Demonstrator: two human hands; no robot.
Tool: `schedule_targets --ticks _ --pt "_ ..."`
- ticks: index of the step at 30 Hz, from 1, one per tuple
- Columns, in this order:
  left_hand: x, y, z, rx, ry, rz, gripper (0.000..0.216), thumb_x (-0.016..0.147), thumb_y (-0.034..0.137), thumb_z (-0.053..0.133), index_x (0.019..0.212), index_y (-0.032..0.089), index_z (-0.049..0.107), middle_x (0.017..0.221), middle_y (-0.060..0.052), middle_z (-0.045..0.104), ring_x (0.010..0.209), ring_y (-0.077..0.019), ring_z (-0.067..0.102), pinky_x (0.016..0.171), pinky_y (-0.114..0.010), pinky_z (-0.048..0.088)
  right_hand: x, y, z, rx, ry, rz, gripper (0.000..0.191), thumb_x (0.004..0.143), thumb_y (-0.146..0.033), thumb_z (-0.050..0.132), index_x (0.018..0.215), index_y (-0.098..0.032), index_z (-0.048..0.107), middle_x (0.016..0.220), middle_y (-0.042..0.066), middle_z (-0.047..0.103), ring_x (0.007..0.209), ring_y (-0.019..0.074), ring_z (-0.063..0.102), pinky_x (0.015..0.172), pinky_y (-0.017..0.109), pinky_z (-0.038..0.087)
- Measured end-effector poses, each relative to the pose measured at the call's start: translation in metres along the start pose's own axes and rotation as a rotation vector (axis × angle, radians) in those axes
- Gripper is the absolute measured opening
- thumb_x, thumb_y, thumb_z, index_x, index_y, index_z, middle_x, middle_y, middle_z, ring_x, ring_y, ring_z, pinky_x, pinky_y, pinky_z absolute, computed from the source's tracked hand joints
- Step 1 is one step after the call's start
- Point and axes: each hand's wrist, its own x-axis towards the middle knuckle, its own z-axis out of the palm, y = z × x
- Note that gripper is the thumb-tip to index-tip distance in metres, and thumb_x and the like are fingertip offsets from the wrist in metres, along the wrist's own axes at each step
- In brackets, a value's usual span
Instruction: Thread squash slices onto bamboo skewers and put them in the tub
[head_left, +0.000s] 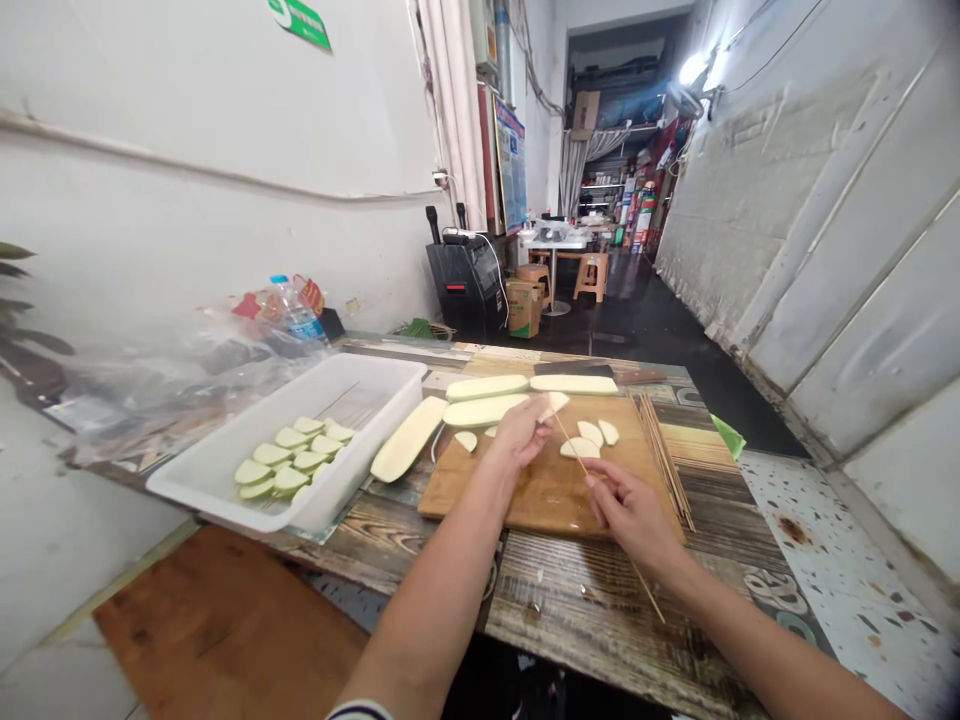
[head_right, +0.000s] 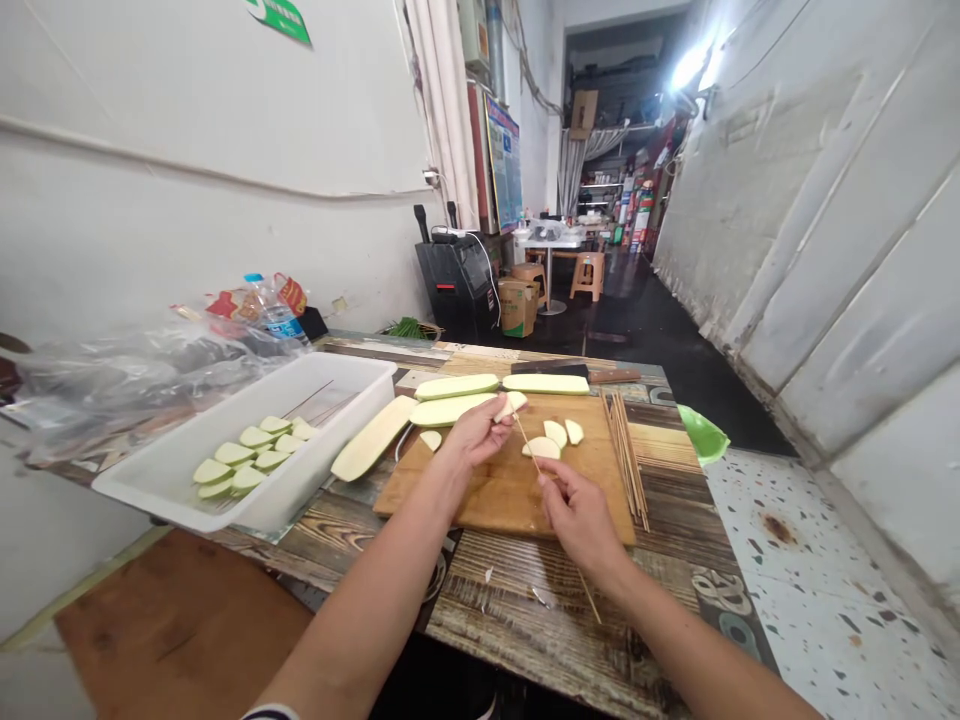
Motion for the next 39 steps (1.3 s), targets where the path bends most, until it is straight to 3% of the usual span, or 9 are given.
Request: schedule_targets --ticks 5,10,16,27,39 --pt "0.001 0.003 -0.003 -0.133 0.069 -0.126 0.007 0.082 0.01 0.051 0.082 0.006 0.057 0.084 -0.01 0.062 0.044 0.0003 0.043 0.032 -0.007 0.031 -0.004 -0.001 -0.005 -0.087 0.074 -0.002 0.043 0.079 -0.039 0.048 0.108 -0.01 0.062 0.048 -0.004 0.044 0.042 0.0088 0.037 0.04 0.021 0.027" --pt "0.0 0.002 -0.001 -0.063 0.222 -0.1 0.009 0.077 0.011 0.058 0.086 0.007 0.059 0.082 -0.011 0.065 0.055 -0.0076 0.058 0.041 -0.013 0.045 -0.008 -0.007 -0.007 -0.154 0.099 -0.032 0.041 0.078 -0.038 0.048 0.102 -0.011 0.067 0.045 -0.002 0.048 0.046 0.0122 0.045 0.041 0.021 0.032" --pt "0.002 0.0 -0.001 -0.09 0.205 -0.075 0.011 0.076 0.007 0.058 0.087 0.006 0.059 0.081 -0.011 0.066 0.067 -0.0136 0.064 0.05 -0.016 0.051 -0.009 -0.011 -0.007 -0.187 0.104 -0.036 0.041 0.077 -0.038 0.047 0.101 -0.012 0.068 0.052 0.0 0.054 0.048 0.0124 0.048 0.039 0.02 0.032" --pt "0.002 0.001 -0.002 -0.056 0.205 -0.057 0.009 0.076 0.008 0.059 0.084 0.008 0.058 0.078 -0.01 0.066 0.065 -0.0129 0.064 0.053 -0.017 0.052 -0.008 -0.013 -0.007 -0.206 0.099 -0.021 0.047 0.075 -0.039 0.046 0.101 -0.006 0.068 0.054 0.002 0.055 0.047 0.0118 0.046 0.042 0.022 0.034" --pt "-0.006 0.002 0.004 0.086 0.202 0.025 0.01 0.072 0.01 0.063 0.08 0.009 0.057 0.088 -0.014 0.067 0.075 -0.0174 0.066 0.056 -0.019 0.052 -0.008 -0.011 -0.008 -0.069 0.071 0.051 0.048 0.075 -0.041 0.05 0.103 -0.005 0.066 0.047 -0.003 0.043 0.043 0.0081 0.032 0.04 0.021 0.024"
